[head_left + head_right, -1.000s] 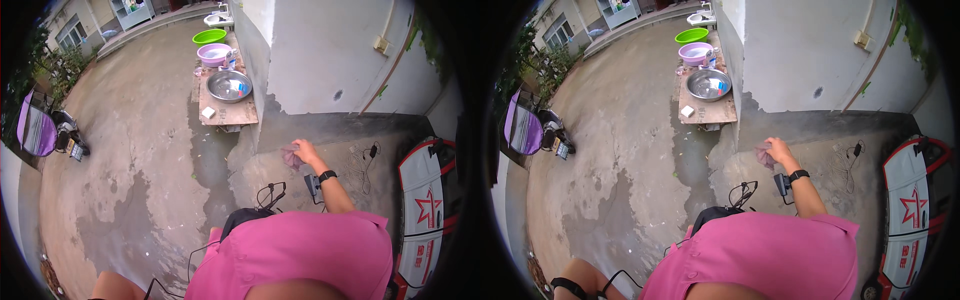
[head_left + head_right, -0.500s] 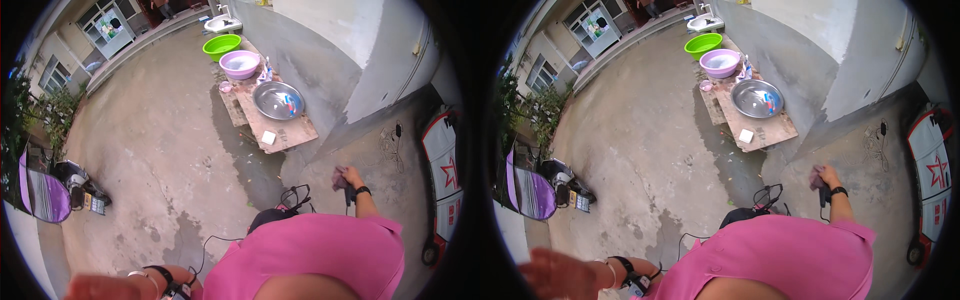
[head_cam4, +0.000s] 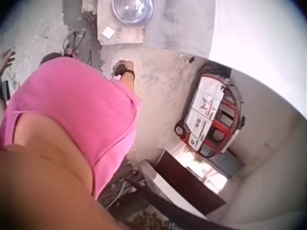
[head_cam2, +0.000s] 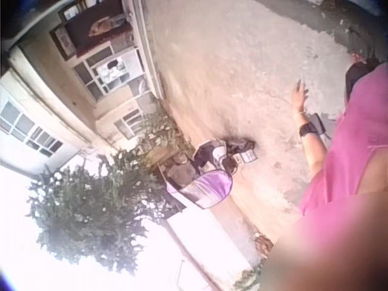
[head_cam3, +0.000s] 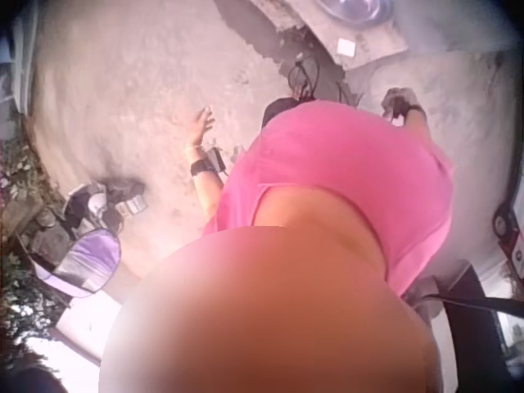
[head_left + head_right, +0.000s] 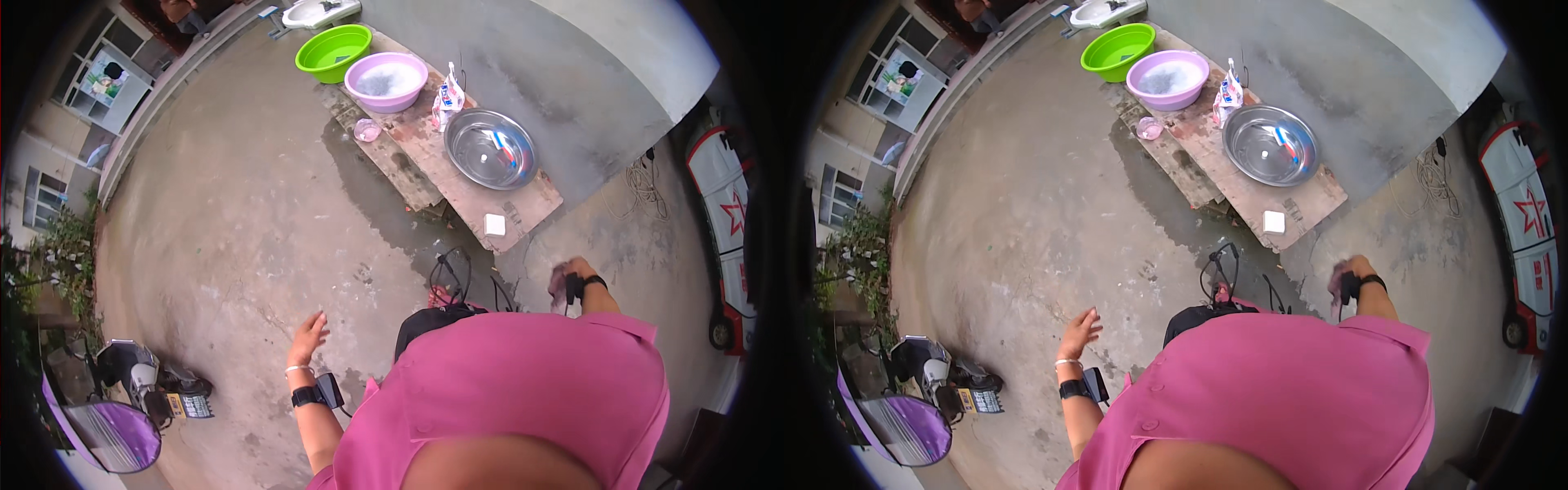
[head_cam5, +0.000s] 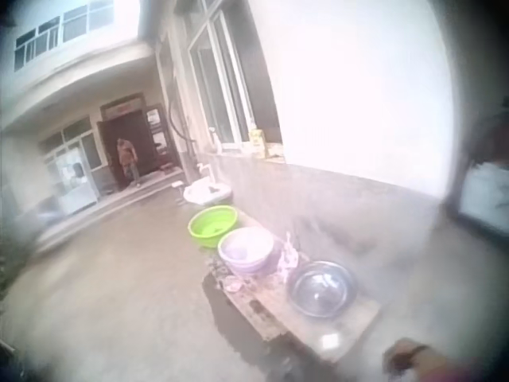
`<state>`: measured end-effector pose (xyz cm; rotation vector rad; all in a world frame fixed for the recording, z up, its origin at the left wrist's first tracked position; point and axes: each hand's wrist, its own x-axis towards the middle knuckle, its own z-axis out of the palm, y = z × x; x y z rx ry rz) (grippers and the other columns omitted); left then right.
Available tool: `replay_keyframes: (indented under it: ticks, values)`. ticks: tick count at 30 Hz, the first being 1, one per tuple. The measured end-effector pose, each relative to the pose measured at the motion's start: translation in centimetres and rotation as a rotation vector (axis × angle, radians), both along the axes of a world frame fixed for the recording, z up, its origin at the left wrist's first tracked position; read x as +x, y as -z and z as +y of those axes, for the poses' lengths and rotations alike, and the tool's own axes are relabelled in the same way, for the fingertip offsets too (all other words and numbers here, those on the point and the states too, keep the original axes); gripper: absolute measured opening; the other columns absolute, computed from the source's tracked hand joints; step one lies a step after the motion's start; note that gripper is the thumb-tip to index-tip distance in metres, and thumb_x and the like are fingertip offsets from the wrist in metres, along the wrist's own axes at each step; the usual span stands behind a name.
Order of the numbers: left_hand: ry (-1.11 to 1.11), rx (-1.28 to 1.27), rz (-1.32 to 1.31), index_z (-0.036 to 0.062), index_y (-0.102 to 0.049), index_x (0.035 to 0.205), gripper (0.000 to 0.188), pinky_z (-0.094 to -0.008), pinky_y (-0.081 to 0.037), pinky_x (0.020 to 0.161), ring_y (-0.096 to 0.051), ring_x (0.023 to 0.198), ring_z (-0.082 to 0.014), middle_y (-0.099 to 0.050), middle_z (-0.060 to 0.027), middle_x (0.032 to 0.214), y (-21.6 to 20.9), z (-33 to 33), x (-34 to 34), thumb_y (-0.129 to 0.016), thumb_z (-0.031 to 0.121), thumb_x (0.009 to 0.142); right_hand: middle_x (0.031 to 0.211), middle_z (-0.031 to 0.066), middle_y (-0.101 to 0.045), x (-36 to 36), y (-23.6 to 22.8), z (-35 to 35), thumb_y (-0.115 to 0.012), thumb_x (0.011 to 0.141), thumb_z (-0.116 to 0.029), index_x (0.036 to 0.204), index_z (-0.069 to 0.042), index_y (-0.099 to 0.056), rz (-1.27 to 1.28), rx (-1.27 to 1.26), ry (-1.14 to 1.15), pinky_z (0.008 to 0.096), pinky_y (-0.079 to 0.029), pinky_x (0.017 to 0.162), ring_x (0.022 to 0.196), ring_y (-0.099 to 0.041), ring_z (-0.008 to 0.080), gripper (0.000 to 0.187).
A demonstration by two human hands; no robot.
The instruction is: Cleaning the interior and exterior surfaces of a small electric three-wheeled vehicle and then washing the cleaning rag in a basin.
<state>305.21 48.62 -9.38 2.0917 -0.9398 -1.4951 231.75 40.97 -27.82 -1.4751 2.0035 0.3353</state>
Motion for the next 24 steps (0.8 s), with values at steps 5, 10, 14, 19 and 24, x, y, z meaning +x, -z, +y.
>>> replay_keyframes:
  ticks: [5,10,14,19,24]
  values:
    - [-0.417,0.206,0.246,0.0027,-0.034,0.139,0.064,-0.0414,-0.052,0.079,-0.06,0.103,-0.0335,-0.05,-0.0197,0.13,6.3,-0.4,9.9,-0.054,0.041,0.092,0.102,0.0234,-0.064,18.5,-13.1,-18.4,-0.066,0.067,-0.019,0.106,-0.002,-0.063,-0.195,-0.325,-0.099,0.0399,-0.049,0.083,0.096,-0.062,0.0365,0.043]
    - [-0.462,0.156,0.347,0.0016,-0.031,0.139,0.064,-0.0429,-0.053,0.078,-0.06,0.1,-0.0348,-0.047,-0.0219,0.131,9.9,-11.9,19.7,-0.053,0.039,0.092,0.096,0.0153,-0.065,30.4,-18.9,-31.6,-0.063,0.072,-0.012,0.117,0.0,-0.056,-0.579,-0.618,-0.055,0.0325,-0.048,0.079,0.089,-0.062,0.0235,0.046]
    - [-0.322,-0.004,0.405,0.0015,-0.03,0.14,0.066,-0.0403,-0.054,0.08,-0.06,0.101,-0.0353,-0.045,-0.0229,0.133,7.6,-29.6,22.0,-0.055,0.039,0.091,0.105,0.01,-0.063,38.1,-21.4,-38.5,-0.062,0.077,-0.011,0.122,0.001,-0.053,-0.909,-0.608,0.325,0.0294,-0.049,0.079,0.089,-0.061,0.0185,0.047]
    - [0.073,-0.085,0.582,-0.0007,-0.026,0.141,0.066,-0.0378,-0.054,0.085,-0.06,0.103,-0.0343,-0.044,-0.0266,0.131,0.7,-48.5,16.6,-0.053,0.035,0.093,0.105,0.0109,-0.062,45.7,-23.4,-43.6,-0.06,0.081,-0.005,0.124,0.003,-0.049,-1.265,-0.54,0.757,0.0284,-0.053,0.079,0.09,-0.062,0.0162,0.045]
    - [0.313,-0.003,0.68,-0.0013,-0.028,0.138,0.058,-0.0391,-0.054,0.084,-0.06,0.103,-0.0349,-0.046,-0.0276,0.127,-1.5,-62.2,7.4,-0.05,0.031,0.096,0.108,0.0113,-0.061,47.2,-20.9,-50.3,-0.058,0.083,-0.004,0.123,0.0,-0.049,-1.458,-0.541,0.868,0.0321,-0.054,0.083,0.094,-0.063,0.0195,0.041]
